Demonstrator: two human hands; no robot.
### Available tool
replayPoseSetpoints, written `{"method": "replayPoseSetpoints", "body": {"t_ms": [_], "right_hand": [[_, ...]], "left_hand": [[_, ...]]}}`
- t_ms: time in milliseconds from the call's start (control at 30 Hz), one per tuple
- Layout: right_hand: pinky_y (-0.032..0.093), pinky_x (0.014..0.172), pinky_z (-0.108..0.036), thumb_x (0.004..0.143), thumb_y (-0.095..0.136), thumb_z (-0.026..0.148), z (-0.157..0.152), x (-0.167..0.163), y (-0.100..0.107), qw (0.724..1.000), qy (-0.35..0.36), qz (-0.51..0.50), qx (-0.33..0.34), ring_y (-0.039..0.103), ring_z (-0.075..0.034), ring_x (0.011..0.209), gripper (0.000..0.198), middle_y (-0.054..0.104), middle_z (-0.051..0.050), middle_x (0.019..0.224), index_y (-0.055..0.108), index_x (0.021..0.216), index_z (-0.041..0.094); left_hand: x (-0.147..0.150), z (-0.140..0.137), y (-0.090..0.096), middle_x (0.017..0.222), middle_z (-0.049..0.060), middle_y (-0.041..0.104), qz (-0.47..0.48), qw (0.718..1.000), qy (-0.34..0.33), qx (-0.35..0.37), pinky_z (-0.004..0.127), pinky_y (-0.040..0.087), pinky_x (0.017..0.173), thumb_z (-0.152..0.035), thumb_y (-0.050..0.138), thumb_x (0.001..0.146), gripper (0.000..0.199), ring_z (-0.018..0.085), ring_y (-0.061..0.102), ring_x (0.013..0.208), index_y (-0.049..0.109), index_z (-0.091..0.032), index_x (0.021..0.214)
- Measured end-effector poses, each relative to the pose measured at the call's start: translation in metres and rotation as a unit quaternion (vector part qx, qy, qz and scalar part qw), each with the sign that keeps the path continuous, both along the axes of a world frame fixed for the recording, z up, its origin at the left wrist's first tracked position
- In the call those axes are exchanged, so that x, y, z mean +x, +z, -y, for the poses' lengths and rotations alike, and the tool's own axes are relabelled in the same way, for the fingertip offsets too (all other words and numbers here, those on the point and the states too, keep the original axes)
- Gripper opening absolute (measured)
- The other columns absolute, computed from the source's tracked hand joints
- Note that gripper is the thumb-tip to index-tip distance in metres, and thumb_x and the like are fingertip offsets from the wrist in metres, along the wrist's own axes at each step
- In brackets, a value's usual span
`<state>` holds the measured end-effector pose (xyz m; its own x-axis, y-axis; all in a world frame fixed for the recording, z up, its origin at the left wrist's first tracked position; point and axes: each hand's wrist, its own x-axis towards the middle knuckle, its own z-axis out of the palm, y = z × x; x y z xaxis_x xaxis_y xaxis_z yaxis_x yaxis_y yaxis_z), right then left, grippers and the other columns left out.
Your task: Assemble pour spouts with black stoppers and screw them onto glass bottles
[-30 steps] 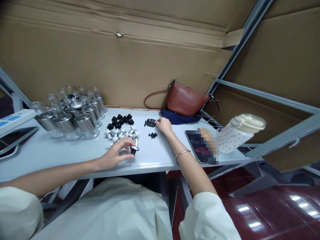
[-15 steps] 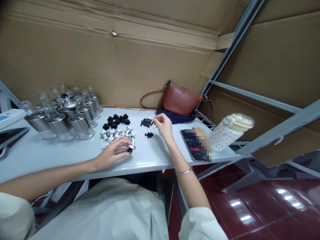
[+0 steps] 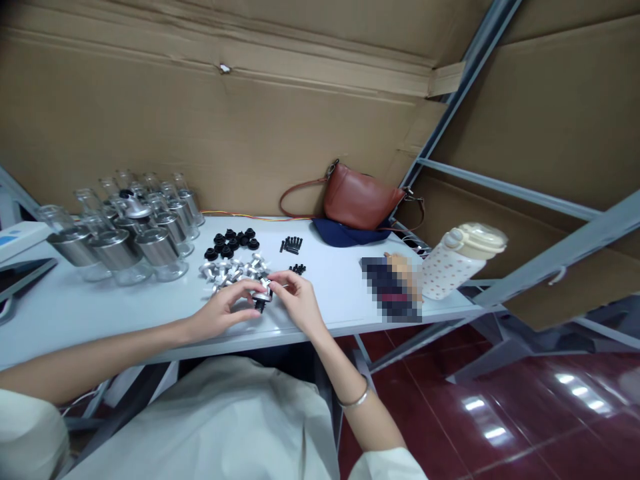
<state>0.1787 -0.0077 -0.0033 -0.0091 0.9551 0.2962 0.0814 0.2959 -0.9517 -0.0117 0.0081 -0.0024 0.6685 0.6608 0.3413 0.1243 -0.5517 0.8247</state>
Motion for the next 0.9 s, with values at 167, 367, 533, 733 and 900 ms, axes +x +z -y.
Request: {"method": "replayPoseSetpoints", "body": {"t_ms": [167, 367, 533, 733, 900], "right_hand": [[0.047, 0.061, -0.027, 0.074, 0.067, 0.032, 0.001, -0.002, 0.002, 0.999, -0.02, -0.043, -0.004, 0.056, -0.013, 0.06, 0.015, 0.066, 0.0, 0.071, 0.069, 0.083, 0.02], [0.046, 0.058, -0.026, 0.075, 0.066, 0.033, 0.003, 0.003, 0.009, 0.999, -0.001, -0.033, -0.009, 0.056, -0.013, 0.06, 0.015, 0.068, -0.001, 0.075, 0.071, 0.081, 0.02], [0.045, 0.056, -0.025, 0.074, 0.066, 0.032, 0.004, 0.005, 0.01, 1.0, -0.002, -0.009, -0.006, 0.056, -0.012, 0.06, 0.015, 0.07, -0.003, 0.078, 0.072, 0.081, 0.02], [0.047, 0.063, -0.028, 0.073, 0.067, 0.034, 0.003, 0.005, 0.01, 1.0, -0.016, -0.004, 0.001, 0.059, -0.014, 0.064, 0.017, 0.07, -0.003, 0.077, 0.072, 0.08, 0.019], [0.047, 0.064, -0.029, 0.072, 0.068, 0.034, 0.003, 0.005, 0.009, 1.0, 0.001, 0.01, -0.012, 0.06, -0.016, 0.067, 0.017, 0.07, -0.003, 0.076, 0.072, 0.079, 0.019]], "left_hand": [[0.0, -0.001, 0.003, 0.119, 0.006, 0.054, -0.022, 0.999, -0.03, 0.025, 0.032, 0.046, 0.09, -0.026, 0.051, 0.09, 0.028, 0.018, 0.051, 0.109, 0.056, -0.025, 0.118], [-0.001, 0.0, 0.003, 0.124, 0.005, 0.049, -0.051, 0.997, -0.046, 0.036, 0.034, 0.044, 0.097, -0.026, 0.047, 0.093, 0.032, 0.019, 0.048, 0.116, 0.051, -0.029, 0.124], [-0.003, 0.002, 0.004, 0.126, 0.006, 0.048, -0.066, 0.995, -0.044, 0.054, 0.036, 0.039, 0.102, -0.027, 0.045, 0.094, 0.035, 0.019, 0.046, 0.119, 0.047, -0.029, 0.128], [-0.002, 0.0, 0.003, 0.122, 0.006, 0.048, -0.078, 0.993, -0.066, 0.066, 0.04, 0.036, 0.105, -0.028, 0.045, 0.094, 0.033, 0.02, 0.046, 0.117, 0.05, -0.03, 0.127], [-0.002, -0.001, 0.002, 0.12, 0.006, 0.049, -0.091, 0.99, -0.076, 0.082, 0.04, 0.035, 0.105, -0.029, 0.046, 0.093, 0.034, 0.02, 0.045, 0.115, 0.051, -0.03, 0.127]]}}
